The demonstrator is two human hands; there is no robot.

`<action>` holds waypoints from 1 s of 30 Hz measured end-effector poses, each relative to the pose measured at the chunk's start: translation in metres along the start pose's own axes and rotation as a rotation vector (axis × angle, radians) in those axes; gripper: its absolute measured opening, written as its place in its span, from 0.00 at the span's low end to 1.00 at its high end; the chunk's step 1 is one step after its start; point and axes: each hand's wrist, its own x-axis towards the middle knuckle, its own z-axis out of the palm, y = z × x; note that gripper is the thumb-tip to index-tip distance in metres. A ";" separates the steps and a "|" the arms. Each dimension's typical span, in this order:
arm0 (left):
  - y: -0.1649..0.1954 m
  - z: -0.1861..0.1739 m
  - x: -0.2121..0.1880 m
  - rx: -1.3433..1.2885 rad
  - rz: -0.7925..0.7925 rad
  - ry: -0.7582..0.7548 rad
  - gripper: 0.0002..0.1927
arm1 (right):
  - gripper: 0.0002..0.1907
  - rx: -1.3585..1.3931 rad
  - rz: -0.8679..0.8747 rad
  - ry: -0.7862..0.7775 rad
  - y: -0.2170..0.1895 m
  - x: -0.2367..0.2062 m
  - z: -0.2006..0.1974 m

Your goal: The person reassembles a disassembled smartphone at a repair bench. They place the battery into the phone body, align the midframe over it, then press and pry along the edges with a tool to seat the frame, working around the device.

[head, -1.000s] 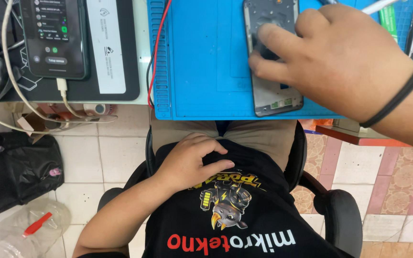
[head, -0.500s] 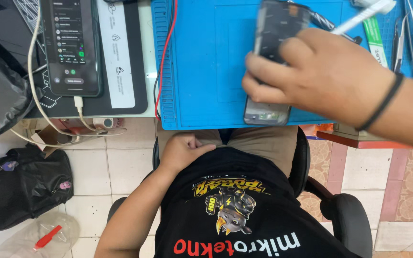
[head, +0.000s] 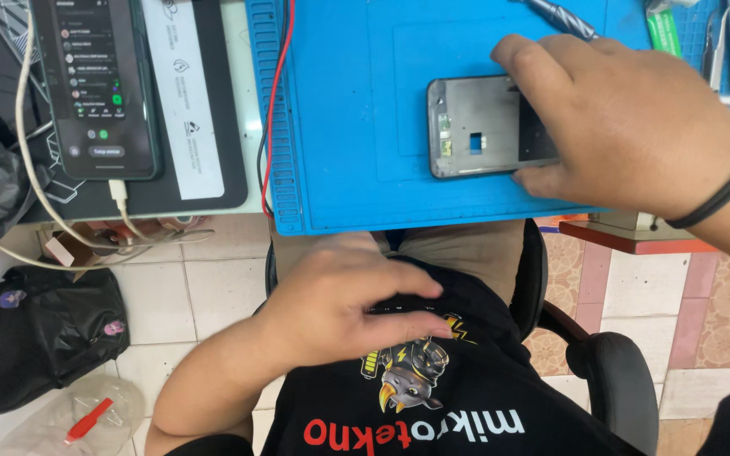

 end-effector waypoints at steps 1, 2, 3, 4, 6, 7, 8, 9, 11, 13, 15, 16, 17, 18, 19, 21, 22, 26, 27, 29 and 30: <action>0.003 -0.006 0.007 0.012 0.033 0.059 0.18 | 0.49 0.043 -0.019 0.050 0.001 0.000 0.002; 0.005 -0.011 0.014 0.023 0.065 0.119 0.19 | 0.50 0.087 -0.039 0.099 0.002 0.000 0.004; 0.006 -0.015 0.021 0.076 0.033 0.146 0.20 | 0.49 0.099 -0.045 0.118 0.004 0.000 0.005; 0.007 -0.018 0.027 0.127 0.000 0.171 0.21 | 0.48 0.113 -0.051 0.136 0.005 -0.001 0.006; 0.007 -0.023 0.037 0.227 -0.079 0.205 0.27 | 0.47 0.170 -0.066 0.170 0.006 -0.002 0.008; 0.004 -0.025 0.043 0.280 -0.120 0.214 0.34 | 0.46 0.210 -0.074 0.192 0.006 -0.003 0.009; 0.001 -0.027 0.049 0.333 -0.157 0.225 0.40 | 0.45 0.248 -0.082 0.216 0.007 -0.003 0.011; -0.004 -0.027 0.056 0.347 -0.109 0.227 0.47 | 0.42 0.281 -0.066 0.223 0.007 -0.004 0.012; -0.011 -0.026 0.065 0.371 -0.020 0.233 0.60 | 0.36 0.350 -0.040 0.233 0.007 -0.003 0.015; -0.017 -0.023 0.073 0.378 0.022 0.236 0.64 | 0.36 0.404 -0.063 0.287 0.007 -0.002 0.018; -0.022 -0.020 0.078 0.388 0.022 0.221 0.65 | 0.41 0.414 -0.117 0.318 0.008 0.001 0.020; -0.023 -0.018 0.080 0.393 0.000 0.201 0.65 | 0.47 0.398 -0.159 0.320 0.008 0.002 0.021; -0.024 -0.017 0.081 0.397 -0.022 0.184 0.64 | 0.52 0.382 -0.203 0.322 0.007 0.003 0.021; -0.025 -0.018 0.081 0.399 -0.013 0.184 0.64 | 0.51 0.386 -0.181 0.292 0.008 0.003 0.019; -0.025 -0.019 0.081 0.402 0.001 0.185 0.65 | 0.50 0.389 -0.156 0.265 0.008 0.004 0.018; -0.025 -0.022 0.079 0.326 0.024 0.195 0.66 | 0.49 0.347 -0.116 0.253 0.007 0.001 0.011; -0.025 -0.024 0.077 0.252 0.039 0.207 0.68 | 0.50 0.299 -0.100 0.274 0.008 -0.001 0.007; -0.026 -0.030 0.074 0.079 0.032 0.265 0.71 | 0.54 0.526 -0.160 0.192 0.025 -0.005 -0.007; -0.025 -0.029 0.074 0.094 0.022 0.272 0.71 | 0.53 0.499 -0.161 0.216 0.025 -0.003 -0.004; -0.025 -0.026 0.074 0.125 0.007 0.284 0.70 | 0.50 0.441 -0.161 0.268 0.025 0.000 0.004; -0.025 -0.025 0.075 0.161 0.003 0.280 0.70 | 0.50 0.409 -0.147 0.268 0.024 0.001 0.008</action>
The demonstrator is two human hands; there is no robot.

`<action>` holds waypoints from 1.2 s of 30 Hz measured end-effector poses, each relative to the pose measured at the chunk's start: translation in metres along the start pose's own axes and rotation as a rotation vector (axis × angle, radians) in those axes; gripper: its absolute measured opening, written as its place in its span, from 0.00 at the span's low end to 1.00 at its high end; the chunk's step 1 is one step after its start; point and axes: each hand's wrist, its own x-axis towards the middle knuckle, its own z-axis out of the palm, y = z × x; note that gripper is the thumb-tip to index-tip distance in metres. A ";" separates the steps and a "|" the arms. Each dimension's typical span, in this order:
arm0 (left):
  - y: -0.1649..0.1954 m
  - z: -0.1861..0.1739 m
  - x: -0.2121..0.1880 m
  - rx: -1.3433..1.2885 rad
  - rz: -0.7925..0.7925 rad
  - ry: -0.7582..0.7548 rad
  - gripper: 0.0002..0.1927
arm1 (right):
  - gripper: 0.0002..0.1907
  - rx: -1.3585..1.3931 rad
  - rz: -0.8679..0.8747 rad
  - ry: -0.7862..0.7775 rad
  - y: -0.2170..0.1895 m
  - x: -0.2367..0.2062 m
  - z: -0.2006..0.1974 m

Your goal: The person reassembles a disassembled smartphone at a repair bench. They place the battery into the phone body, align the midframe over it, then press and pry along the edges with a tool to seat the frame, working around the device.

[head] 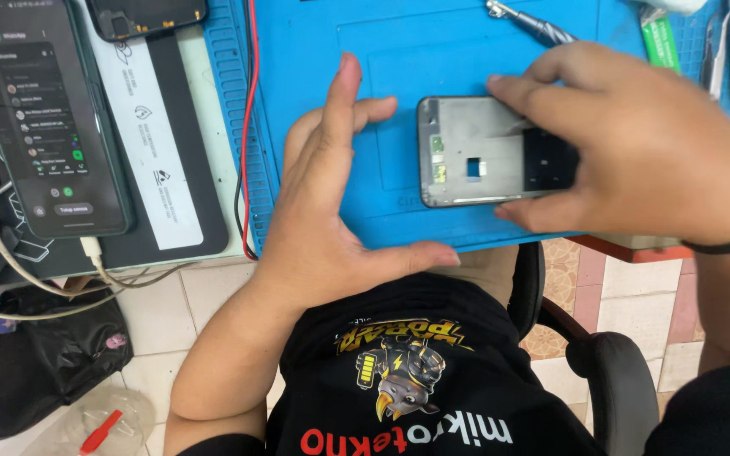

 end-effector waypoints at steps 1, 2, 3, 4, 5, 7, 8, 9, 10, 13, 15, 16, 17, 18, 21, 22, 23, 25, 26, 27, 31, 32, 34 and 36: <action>0.000 0.002 0.001 0.036 0.002 -0.003 0.70 | 0.50 -0.033 0.008 -0.001 0.000 0.001 0.006; -0.001 0.003 0.001 0.073 0.001 -0.005 0.70 | 0.49 -0.064 0.015 -0.003 0.000 0.001 0.011; -0.001 0.003 0.002 0.105 0.001 -0.001 0.70 | 0.49 -0.072 0.021 0.003 -0.001 0.001 0.014; -0.002 0.005 0.003 0.136 -0.003 0.001 0.69 | 0.49 -0.076 0.027 0.006 -0.002 0.001 0.016; -0.002 0.006 0.003 0.167 -0.007 0.002 0.68 | 0.48 -0.079 0.033 0.009 -0.003 0.001 0.017; -0.002 0.008 0.004 0.177 -0.009 -0.018 0.66 | 0.49 -0.073 0.032 0.010 -0.006 0.003 0.014; -0.003 0.009 0.004 0.179 -0.007 -0.029 0.65 | 0.49 -0.073 0.034 0.011 -0.008 0.003 0.012; -0.003 0.010 0.004 0.184 -0.006 -0.036 0.64 | 0.47 -0.038 0.022 0.047 -0.010 0.004 0.010; -0.003 0.011 0.004 0.190 -0.005 -0.042 0.64 | 0.46 -0.004 0.009 0.083 -0.013 0.004 0.009; -0.005 0.015 0.006 0.222 0.009 -0.036 0.63 | 0.34 0.060 0.077 0.150 -0.023 0.006 0.012; -0.005 0.017 0.006 0.249 -0.003 -0.046 0.64 | 0.26 0.120 0.149 0.185 -0.031 0.009 0.021; -0.005 0.018 0.007 0.265 -0.013 -0.057 0.64 | 0.23 0.158 0.180 0.210 -0.035 0.013 0.026; -0.005 0.019 0.008 0.278 -0.017 -0.066 0.65 | 0.20 0.190 0.212 0.237 -0.037 0.016 0.029; -0.005 0.020 0.010 0.284 -0.005 -0.061 0.65 | 0.18 0.211 0.216 0.278 -0.039 0.017 0.031; -0.004 0.020 0.012 0.272 0.017 -0.048 0.67 | 0.12 0.212 0.252 0.368 -0.050 0.018 0.035; -0.004 0.019 0.011 0.253 0.017 -0.040 0.67 | 0.08 0.171 0.273 0.380 -0.055 0.017 0.037; -0.003 0.019 0.011 0.237 0.016 -0.029 0.66 | 0.05 0.130 0.291 0.391 -0.058 0.016 0.040; -0.003 0.019 0.012 0.230 -0.013 -0.029 0.68 | 0.05 0.127 0.352 0.413 -0.063 0.016 0.048; -0.003 0.020 0.012 0.226 -0.024 -0.028 0.68 | 0.07 0.123 0.382 0.427 -0.064 0.017 0.054; -0.004 0.020 0.012 0.228 -0.029 -0.025 0.68 | 0.08 0.113 0.403 0.446 -0.065 0.017 0.060; -0.005 0.022 0.010 0.248 -0.032 -0.023 0.69 | 0.08 0.057 0.460 0.533 -0.068 0.020 0.080; -0.006 0.023 0.010 0.257 -0.032 -0.026 0.69 | 0.08 0.042 0.467 0.555 -0.068 0.021 0.083; -0.008 0.024 0.009 0.264 -0.036 -0.024 0.69 | 0.08 0.026 0.481 0.556 -0.069 0.021 0.086; -0.009 0.025 0.007 0.269 -0.035 -0.020 0.68 | 0.09 0.011 0.488 0.558 -0.069 0.021 0.086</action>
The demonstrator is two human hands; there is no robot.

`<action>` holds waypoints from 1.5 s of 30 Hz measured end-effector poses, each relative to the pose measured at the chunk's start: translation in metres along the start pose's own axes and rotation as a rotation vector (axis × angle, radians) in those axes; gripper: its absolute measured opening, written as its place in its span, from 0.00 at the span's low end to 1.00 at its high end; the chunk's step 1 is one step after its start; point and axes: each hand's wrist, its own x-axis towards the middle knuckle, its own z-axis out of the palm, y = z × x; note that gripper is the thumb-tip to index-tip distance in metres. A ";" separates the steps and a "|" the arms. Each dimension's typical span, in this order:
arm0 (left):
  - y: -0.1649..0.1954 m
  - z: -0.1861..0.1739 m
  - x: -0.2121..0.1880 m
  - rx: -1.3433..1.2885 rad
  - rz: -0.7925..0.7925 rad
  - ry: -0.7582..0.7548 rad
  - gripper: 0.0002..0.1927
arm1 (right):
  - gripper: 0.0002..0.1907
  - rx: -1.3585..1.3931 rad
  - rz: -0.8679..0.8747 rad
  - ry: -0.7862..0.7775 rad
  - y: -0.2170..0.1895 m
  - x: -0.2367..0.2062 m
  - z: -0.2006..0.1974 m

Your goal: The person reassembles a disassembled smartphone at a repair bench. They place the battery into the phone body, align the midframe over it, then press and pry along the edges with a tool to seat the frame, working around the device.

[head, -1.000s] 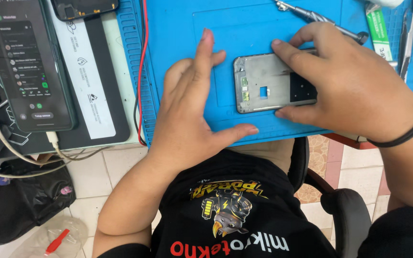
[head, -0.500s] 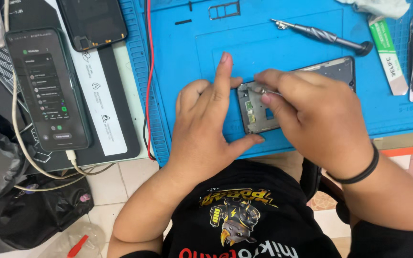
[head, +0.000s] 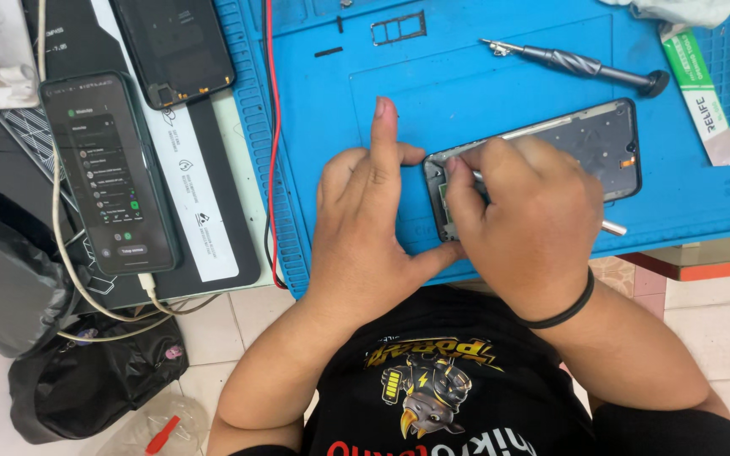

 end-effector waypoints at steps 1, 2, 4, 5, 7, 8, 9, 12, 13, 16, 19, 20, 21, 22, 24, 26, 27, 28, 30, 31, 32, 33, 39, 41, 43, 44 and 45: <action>0.000 0.000 0.000 0.003 0.003 0.003 0.68 | 0.10 -0.003 -0.003 0.003 0.000 0.000 0.000; -0.001 0.001 -0.001 0.005 0.005 0.006 0.68 | 0.12 -0.007 -0.007 0.006 0.000 0.000 0.000; -0.001 0.001 -0.001 0.011 0.008 0.007 0.68 | 0.12 -0.021 -0.006 0.003 0.000 0.001 0.000; -0.001 0.001 0.000 0.014 0.009 0.008 0.68 | 0.12 -0.027 -0.006 0.002 0.000 0.000 0.001; -0.001 0.001 0.000 0.009 0.009 0.008 0.68 | 0.11 -0.035 -0.007 0.001 -0.001 0.000 0.003; -0.001 0.000 0.001 0.007 0.011 0.008 0.68 | 0.11 -0.039 -0.007 0.003 -0.001 0.000 0.004; -0.001 0.000 0.001 -0.004 0.016 0.015 0.67 | 0.12 -0.046 -0.012 0.008 -0.002 -0.001 0.004; 0.000 -0.001 0.003 -0.026 0.023 0.024 0.65 | 0.14 -0.075 -0.043 0.002 -0.003 -0.002 0.003; 0.000 -0.001 0.003 -0.022 0.021 0.020 0.66 | 0.15 -0.089 -0.066 -0.012 -0.003 -0.003 0.001; 0.001 -0.001 0.004 -0.005 0.002 0.022 0.66 | 0.14 -0.073 -0.123 -0.029 -0.004 -0.002 -0.001; 0.002 -0.001 0.005 -0.007 0.021 0.050 0.66 | 0.14 -0.063 -0.085 0.002 -0.005 -0.002 0.002; 0.002 -0.001 0.005 -0.011 0.033 0.061 0.65 | 0.14 -0.063 -0.057 0.018 -0.005 -0.002 0.004; 0.002 -0.001 0.004 -0.012 0.033 0.062 0.65 | 0.14 -0.062 -0.048 0.024 -0.005 -0.003 0.004; 0.002 0.000 0.004 -0.015 0.031 0.062 0.65 | 0.14 -0.061 -0.040 0.027 -0.005 -0.004 0.006; 0.001 0.000 0.003 -0.012 0.024 0.057 0.66 | 0.14 -0.053 -0.063 0.024 -0.003 -0.005 0.006; 0.000 0.001 0.002 -0.003 0.019 0.041 0.67 | 0.13 -0.043 -0.120 0.009 -0.001 -0.005 0.005; -0.001 0.001 0.001 0.002 0.018 0.044 0.67 | 0.12 -0.021 -0.136 0.013 0.000 -0.004 0.004; -0.001 0.002 0.001 0.007 0.019 0.048 0.67 | 0.11 0.002 -0.153 0.018 0.000 -0.004 0.002; -0.002 0.004 0.001 0.017 0.023 0.057 0.67 | 0.12 0.002 -0.141 0.042 -0.002 -0.002 0.001; -0.002 0.004 0.000 0.023 0.025 0.060 0.67 | 0.13 -0.018 -0.110 0.058 -0.005 -0.001 0.002; -0.001 0.004 -0.001 0.028 0.022 0.061 0.67 | 0.14 -0.035 -0.079 0.070 -0.007 0.000 0.002; -0.001 0.004 -0.002 0.021 0.026 0.058 0.67 | 0.14 -0.040 -0.093 0.064 -0.007 0.001 0.001; -0.001 0.003 -0.001 0.002 0.031 0.063 0.67 | 0.11 0.045 -0.258 0.037 0.002 0.005 -0.003; 0.000 0.003 0.001 0.007 0.043 0.079 0.68 | 0.12 0.039 -0.228 0.044 0.003 0.005 -0.002; 0.001 0.002 0.003 0.003 0.070 0.094 0.66 | 0.12 0.021 -0.209 0.074 0.003 0.004 -0.002; 0.002 0.002 0.003 0.000 0.076 0.100 0.65 | 0.12 0.016 -0.199 0.083 0.003 0.003 -0.003; 0.003 0.001 0.003 -0.005 0.060 0.092 0.65 | 0.13 0.017 -0.216 0.051 0.003 0.003 -0.004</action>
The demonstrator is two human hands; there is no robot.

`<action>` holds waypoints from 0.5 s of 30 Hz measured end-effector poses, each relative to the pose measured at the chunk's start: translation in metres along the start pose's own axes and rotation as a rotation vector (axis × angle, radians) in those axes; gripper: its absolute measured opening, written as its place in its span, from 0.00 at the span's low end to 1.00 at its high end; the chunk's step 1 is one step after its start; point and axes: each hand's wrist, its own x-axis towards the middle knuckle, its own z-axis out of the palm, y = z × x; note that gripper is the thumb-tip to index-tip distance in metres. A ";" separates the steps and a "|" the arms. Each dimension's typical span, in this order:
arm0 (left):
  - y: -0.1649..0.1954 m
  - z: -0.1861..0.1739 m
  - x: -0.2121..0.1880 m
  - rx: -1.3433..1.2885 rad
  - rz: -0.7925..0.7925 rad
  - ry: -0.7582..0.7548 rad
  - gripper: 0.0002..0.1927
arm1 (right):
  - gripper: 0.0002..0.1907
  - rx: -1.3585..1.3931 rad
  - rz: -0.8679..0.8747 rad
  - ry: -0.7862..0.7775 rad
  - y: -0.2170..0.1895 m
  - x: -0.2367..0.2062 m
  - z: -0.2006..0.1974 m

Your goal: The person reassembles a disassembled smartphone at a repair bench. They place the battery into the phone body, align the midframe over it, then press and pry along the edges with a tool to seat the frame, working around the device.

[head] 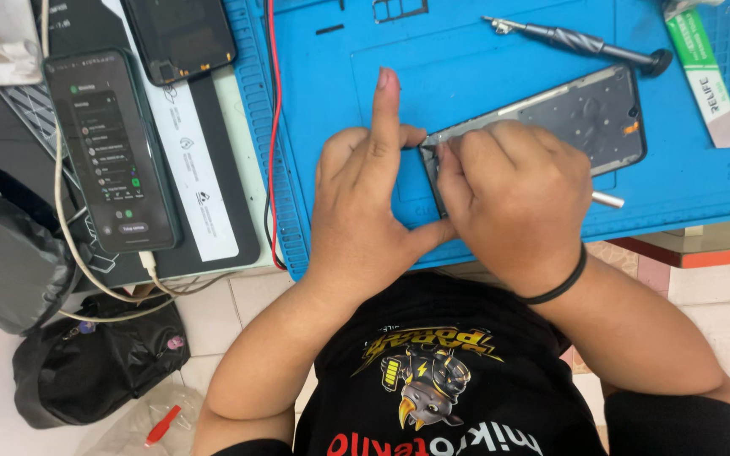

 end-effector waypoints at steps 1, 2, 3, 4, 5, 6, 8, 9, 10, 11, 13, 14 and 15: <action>0.001 0.000 0.000 -0.003 -0.015 -0.005 0.65 | 0.13 0.005 -0.018 -0.029 0.000 0.000 -0.001; 0.001 -0.001 0.001 -0.004 -0.026 -0.009 0.65 | 0.14 0.010 -0.038 -0.053 0.001 0.001 -0.003; 0.002 -0.002 0.001 0.000 -0.023 -0.010 0.65 | 0.14 0.023 -0.036 -0.057 0.001 0.001 -0.003; 0.002 -0.002 0.001 0.002 -0.018 -0.010 0.65 | 0.13 0.032 -0.034 -0.060 0.001 0.002 -0.004; 0.002 -0.002 0.001 0.002 -0.010 -0.009 0.65 | 0.13 0.039 -0.032 -0.062 0.001 0.002 -0.003; 0.001 -0.002 0.002 0.004 -0.001 -0.003 0.64 | 0.13 0.025 -0.010 -0.045 0.001 0.002 -0.003; 0.001 -0.001 0.002 0.000 0.008 0.002 0.63 | 0.14 0.000 0.040 -0.020 0.000 0.002 -0.002; 0.002 -0.001 0.001 0.008 0.007 0.002 0.63 | 0.13 -0.004 0.014 -0.012 -0.001 0.002 -0.002; 0.002 0.000 0.000 0.017 0.004 0.003 0.63 | 0.13 -0.004 -0.013 -0.004 -0.002 0.001 -0.002; 0.002 -0.001 -0.001 0.028 0.002 0.005 0.63 | 0.12 -0.004 -0.042 0.006 -0.002 0.001 -0.004; 0.002 -0.001 -0.002 0.006 0.008 0.000 0.62 | 0.13 0.013 -0.066 -0.060 -0.001 0.000 -0.009; 0.001 -0.001 -0.002 -0.003 0.016 -0.003 0.62 | 0.13 0.019 -0.078 -0.087 -0.002 -0.001 -0.010; 0.001 0.000 -0.002 0.014 0.029 0.001 0.61 | 0.13 -0.005 -0.061 -0.072 -0.003 -0.001 -0.010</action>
